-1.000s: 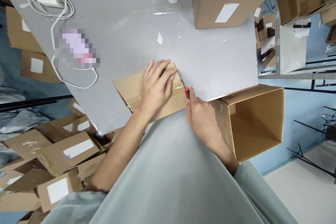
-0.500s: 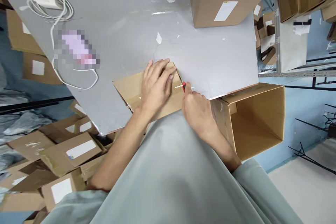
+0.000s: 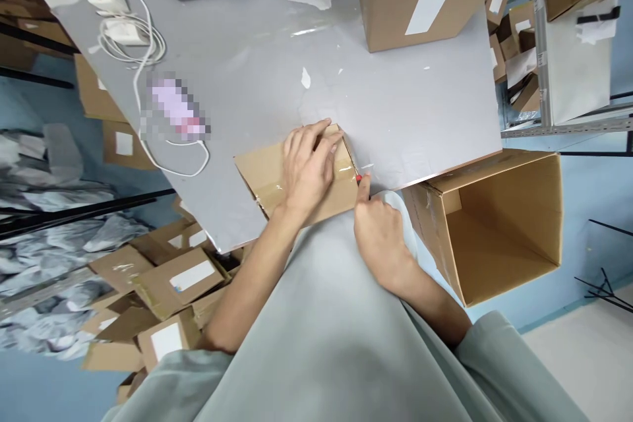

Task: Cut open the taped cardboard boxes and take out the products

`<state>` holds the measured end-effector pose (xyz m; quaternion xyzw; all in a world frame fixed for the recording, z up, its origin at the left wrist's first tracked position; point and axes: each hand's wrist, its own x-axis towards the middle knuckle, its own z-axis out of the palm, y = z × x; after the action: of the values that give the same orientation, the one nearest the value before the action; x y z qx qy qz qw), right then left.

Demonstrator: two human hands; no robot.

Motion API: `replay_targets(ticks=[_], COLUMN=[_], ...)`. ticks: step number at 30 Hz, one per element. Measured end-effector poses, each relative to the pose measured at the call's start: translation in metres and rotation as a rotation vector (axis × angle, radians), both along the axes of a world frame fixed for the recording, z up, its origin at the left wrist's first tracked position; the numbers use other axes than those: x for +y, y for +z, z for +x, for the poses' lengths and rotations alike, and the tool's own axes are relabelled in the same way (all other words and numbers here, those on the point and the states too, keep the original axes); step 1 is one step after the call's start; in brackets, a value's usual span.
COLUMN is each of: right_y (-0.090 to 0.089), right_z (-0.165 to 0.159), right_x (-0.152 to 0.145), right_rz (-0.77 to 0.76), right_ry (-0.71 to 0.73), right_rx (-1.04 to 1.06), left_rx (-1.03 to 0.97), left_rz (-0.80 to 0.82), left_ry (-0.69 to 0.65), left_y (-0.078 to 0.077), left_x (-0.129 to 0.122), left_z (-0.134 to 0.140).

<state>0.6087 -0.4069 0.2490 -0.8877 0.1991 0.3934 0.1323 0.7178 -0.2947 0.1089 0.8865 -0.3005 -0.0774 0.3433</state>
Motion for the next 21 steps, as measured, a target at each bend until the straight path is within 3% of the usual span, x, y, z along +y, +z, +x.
replay_targets(ticks=[5, 9, 11, 13, 15, 17, 21], right_y=[0.004, 0.02, 0.027, 0.021, -0.008, -0.056, -0.169], right_z=[-0.023, -0.039, -0.048, -0.055, -0.057, -0.051, -0.023], right_x=[-0.007, -0.015, -0.025, -0.041, -0.063, -0.087, -0.114], right_rz=[0.093, 0.147, 0.144, 0.099, 0.048, 0.069, 0.414], right_ry=[-0.014, -0.03, -0.074, -0.157, -0.265, -0.372, -0.678], right_rx=[0.087, 0.067, -0.003, -0.107, -0.202, -0.244, -0.317], left_rx=[-0.004, -0.012, -0.051, -0.1, -0.108, -0.057, 0.051], left_rz=[0.045, 0.062, 0.078, 0.102, 0.13, 0.147, 0.113], left_ry=[-0.001, -0.006, 0.072, 0.22, 0.376, 0.489, 0.643], left_y=[0.003, 0.01, 0.018, 0.025, 0.025, 0.015, -0.016], left_x=[-0.002, 0.007, 0.02, 0.038, 0.057, 0.078, 0.123], left_z=[-0.002, -0.001, -0.008, -0.022, -0.038, -0.05, -0.049])
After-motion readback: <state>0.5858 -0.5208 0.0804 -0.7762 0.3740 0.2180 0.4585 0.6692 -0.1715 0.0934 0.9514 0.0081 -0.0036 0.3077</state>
